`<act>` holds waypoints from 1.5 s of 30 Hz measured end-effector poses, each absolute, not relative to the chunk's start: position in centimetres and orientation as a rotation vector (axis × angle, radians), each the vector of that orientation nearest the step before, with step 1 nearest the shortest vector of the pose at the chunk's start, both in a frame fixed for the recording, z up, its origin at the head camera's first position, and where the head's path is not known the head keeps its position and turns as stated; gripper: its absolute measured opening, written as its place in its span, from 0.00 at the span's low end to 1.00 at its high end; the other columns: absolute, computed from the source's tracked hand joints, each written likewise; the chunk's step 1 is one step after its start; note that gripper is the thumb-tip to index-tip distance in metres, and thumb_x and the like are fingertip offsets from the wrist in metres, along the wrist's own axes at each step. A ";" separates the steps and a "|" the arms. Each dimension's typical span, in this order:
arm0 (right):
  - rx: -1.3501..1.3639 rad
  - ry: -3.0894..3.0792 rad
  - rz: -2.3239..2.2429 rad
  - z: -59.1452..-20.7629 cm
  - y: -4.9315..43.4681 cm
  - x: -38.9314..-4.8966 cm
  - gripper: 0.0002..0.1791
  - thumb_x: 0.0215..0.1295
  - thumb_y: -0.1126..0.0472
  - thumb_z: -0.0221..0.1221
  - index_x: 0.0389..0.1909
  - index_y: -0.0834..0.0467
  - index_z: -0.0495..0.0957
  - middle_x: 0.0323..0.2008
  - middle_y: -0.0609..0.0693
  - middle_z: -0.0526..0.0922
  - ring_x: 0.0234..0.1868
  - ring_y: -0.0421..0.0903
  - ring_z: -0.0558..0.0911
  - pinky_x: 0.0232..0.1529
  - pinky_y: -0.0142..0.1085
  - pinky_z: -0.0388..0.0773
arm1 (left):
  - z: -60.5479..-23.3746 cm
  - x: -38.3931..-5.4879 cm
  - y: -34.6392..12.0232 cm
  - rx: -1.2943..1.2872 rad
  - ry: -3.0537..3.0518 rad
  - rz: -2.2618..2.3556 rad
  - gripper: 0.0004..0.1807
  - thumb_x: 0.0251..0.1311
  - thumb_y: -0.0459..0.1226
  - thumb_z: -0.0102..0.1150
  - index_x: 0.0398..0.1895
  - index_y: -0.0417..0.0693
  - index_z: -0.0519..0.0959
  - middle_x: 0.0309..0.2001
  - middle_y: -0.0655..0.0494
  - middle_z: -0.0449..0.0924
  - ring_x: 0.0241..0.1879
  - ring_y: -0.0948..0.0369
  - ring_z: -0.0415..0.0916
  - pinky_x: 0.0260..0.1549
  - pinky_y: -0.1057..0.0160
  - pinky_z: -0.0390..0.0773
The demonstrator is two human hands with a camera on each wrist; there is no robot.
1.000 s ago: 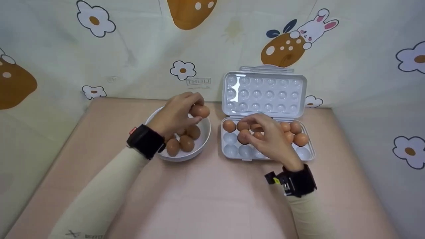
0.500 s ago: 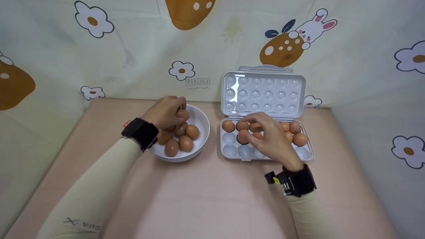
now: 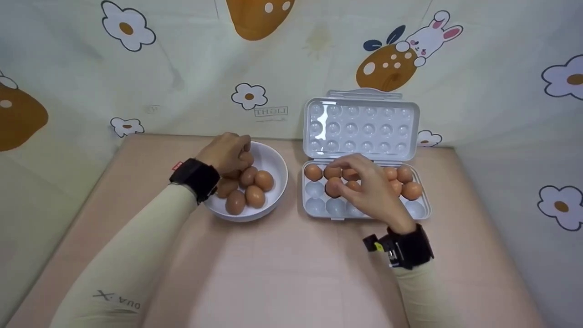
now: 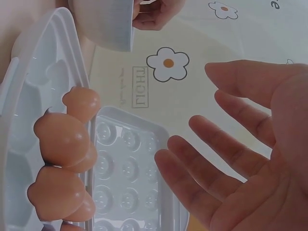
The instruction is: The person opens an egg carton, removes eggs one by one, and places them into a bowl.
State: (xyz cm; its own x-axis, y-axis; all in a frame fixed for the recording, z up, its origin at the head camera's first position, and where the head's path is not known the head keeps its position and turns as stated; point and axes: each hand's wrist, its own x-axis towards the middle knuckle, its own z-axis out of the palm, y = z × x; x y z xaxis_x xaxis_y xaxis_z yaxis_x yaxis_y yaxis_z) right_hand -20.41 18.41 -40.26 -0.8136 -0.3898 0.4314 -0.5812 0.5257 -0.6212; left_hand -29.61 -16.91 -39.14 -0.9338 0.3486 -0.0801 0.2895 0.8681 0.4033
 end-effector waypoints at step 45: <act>0.811 -2.553 1.106 -40.6 18.6 -20.7 0.18 0.64 0.68 0.73 0.53 0.52 0.85 0.50 0.42 0.85 0.49 0.40 0.80 0.54 0.37 0.83 | -38.9 -28.6 -16.1 0.457 2.847 0.587 0.17 0.65 0.30 0.63 0.56 0.39 0.82 0.52 0.43 0.80 0.51 0.47 0.74 0.58 0.49 0.76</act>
